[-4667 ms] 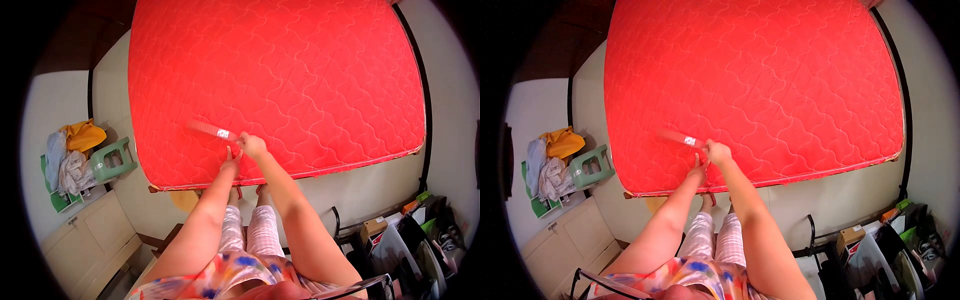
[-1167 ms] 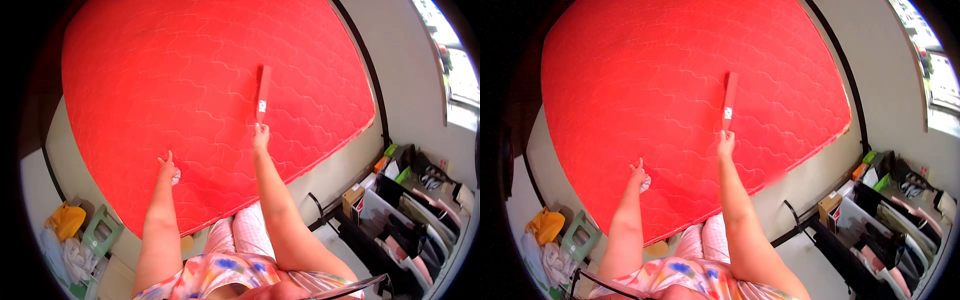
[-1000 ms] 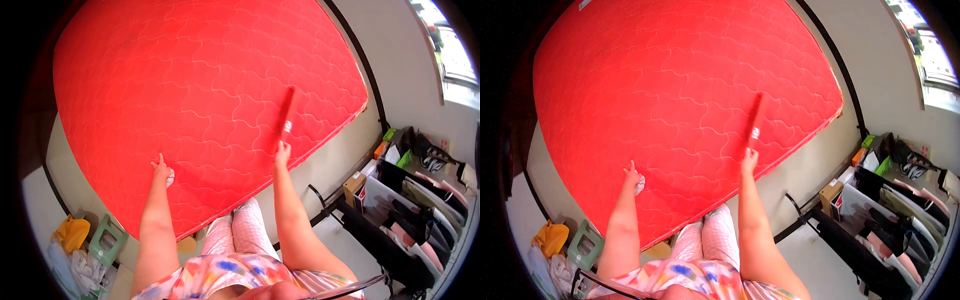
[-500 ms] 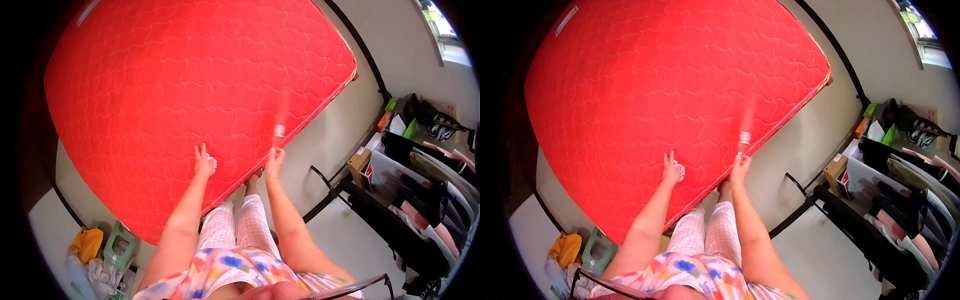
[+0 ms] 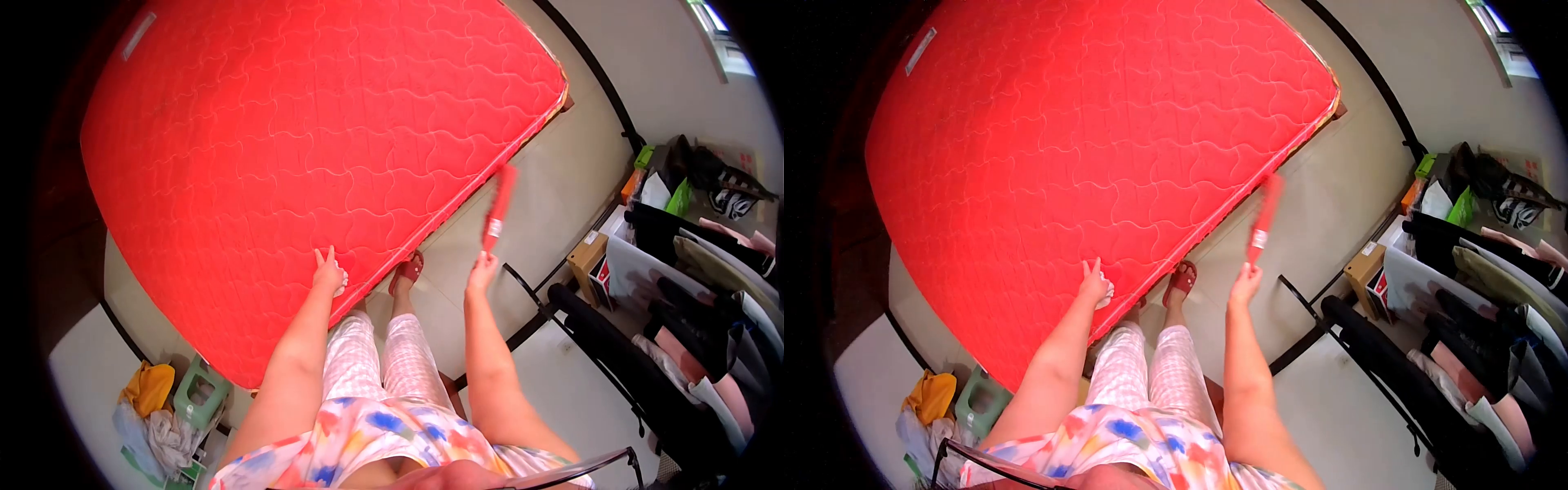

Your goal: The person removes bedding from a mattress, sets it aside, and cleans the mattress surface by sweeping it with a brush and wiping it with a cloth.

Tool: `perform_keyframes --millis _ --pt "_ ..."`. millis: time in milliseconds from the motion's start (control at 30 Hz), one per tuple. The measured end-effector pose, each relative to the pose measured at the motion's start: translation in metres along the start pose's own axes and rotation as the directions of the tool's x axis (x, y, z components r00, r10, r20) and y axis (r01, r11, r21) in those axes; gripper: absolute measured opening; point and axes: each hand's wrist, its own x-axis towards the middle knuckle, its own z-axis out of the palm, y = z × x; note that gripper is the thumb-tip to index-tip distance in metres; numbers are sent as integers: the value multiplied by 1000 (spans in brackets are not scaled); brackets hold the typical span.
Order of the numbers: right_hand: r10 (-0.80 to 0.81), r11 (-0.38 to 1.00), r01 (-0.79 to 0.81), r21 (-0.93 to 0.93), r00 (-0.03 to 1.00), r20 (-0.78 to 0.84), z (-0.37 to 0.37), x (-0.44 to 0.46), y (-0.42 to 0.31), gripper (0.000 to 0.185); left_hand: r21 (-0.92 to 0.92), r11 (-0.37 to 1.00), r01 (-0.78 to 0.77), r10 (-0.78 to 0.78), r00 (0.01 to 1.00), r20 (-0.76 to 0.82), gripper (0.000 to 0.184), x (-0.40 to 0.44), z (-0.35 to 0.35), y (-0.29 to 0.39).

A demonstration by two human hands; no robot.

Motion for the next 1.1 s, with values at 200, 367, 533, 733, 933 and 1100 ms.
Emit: perform_keyframes --millis 200,367,533,733,933,1100 --pt "-307 947 274 -169 927 -214 -16 52 -10 19 -85 989 -118 111 991 -77 77 4 38 1" --pt "-318 814 508 -281 796 516 47 -30 -103 25 -373 927 -27 36 999 18 73 -40 15 52" --pt "-111 409 844 -348 425 898 122 -93 -146 27 -234 971 -43 30 998 -61 73 -31 28 59" --pt "-85 289 922 -259 294 952 211 -84 -147 25 -281 960 11 -17 1000 -21 78 -24 7 69" --pt "-302 711 596 -372 737 605 211 41 -162 32 -362 932 -33 -3 995 -99 72 18 12 50" --pt "-229 954 236 -183 972 58 151 163 -138 28 -408 910 -68 43 997 -71 71 39 -1 49"
